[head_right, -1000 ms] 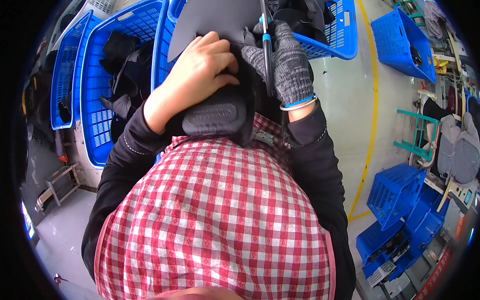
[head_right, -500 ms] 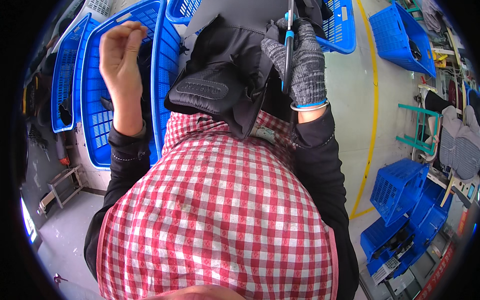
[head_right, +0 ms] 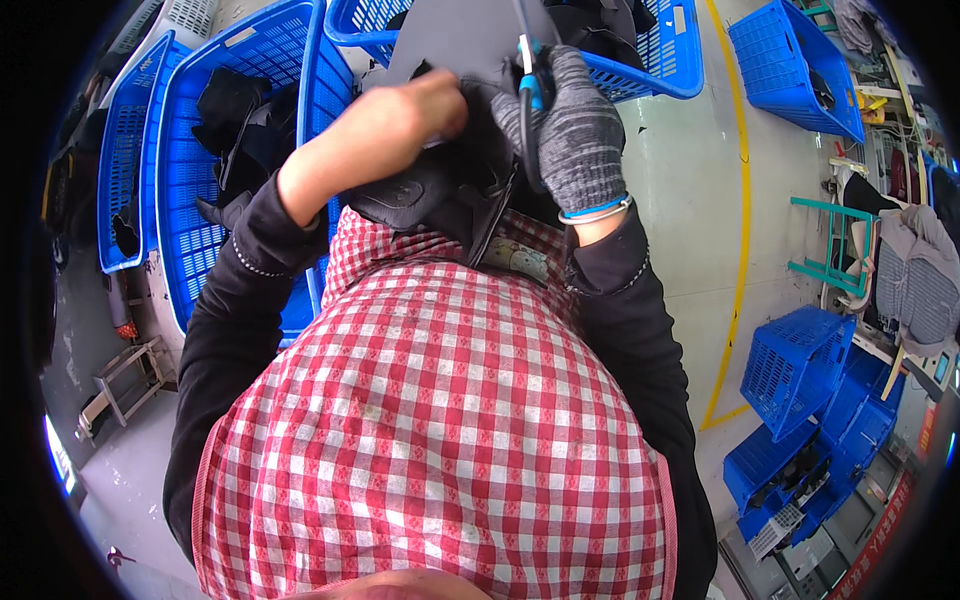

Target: The person repeatedly picks black fabric pieces from a blue basket, trims edges with scissors, and returns the pieces to the basket. The person uses one hand to hold the fabric and the other to cut, working continuously throughout the clip.

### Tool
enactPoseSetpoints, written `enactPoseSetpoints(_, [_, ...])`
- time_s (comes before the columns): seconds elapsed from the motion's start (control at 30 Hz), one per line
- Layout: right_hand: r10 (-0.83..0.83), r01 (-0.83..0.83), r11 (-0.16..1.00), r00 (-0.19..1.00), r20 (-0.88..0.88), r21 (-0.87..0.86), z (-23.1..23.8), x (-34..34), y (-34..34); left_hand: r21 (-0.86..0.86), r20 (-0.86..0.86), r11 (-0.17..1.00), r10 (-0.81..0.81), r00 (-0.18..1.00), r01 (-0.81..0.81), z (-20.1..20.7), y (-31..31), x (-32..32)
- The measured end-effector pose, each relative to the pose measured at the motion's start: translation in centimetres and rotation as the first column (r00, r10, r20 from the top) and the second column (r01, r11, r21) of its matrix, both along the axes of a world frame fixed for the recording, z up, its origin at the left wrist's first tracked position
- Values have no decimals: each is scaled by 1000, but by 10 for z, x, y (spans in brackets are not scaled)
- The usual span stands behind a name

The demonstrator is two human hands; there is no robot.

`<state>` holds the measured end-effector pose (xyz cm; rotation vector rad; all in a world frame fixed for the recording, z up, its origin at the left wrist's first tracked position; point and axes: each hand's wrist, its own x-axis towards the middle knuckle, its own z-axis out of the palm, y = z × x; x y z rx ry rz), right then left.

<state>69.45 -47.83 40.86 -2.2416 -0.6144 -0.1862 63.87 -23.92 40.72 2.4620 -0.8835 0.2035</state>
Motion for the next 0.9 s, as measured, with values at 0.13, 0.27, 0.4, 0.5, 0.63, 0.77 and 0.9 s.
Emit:
enactPoseSetpoints(0.13, [94, 91, 869, 934, -344, 486, -3, 17, -12, -305, 471, 618, 759, 450, -724, 60, 36, -6])
enactPoseSetpoints(0.27, [11, 35, 928, 993, -121, 371, -13, 28, -14, -457, 407, 795, 587, 700, -400, 70, 8, -38])
enactPoseSetpoints(0.4, [105, 5, 891, 970, -217, 455, -35, 36, -11, 6, 39, 990, 140, 989, -140, 44, -23, -33])
enactPoseSetpoints(0.5, [199, -27, 850, 941, -274, 526, -53, 33, -21, 228, 25, 948, 224, 974, -224, 25, -44, -20])
enactPoseSetpoints(0.63, [73, 197, 792, 910, -408, 578, -64, 32, -36, 122, 231, 982, 113, 966, -144, 1, -75, -18])
enactPoseSetpoints(0.77, [-106, 253, 907, 910, -400, 336, -51, 25, -52, 149, 130, 989, -7, 992, -12, -21, -83, -20])
enactPoseSetpoints(0.9, [-58, 337, 871, 794, -605, 358, -43, -13, -62, 167, 67, 986, 7, 998, -18, -27, -67, -23])
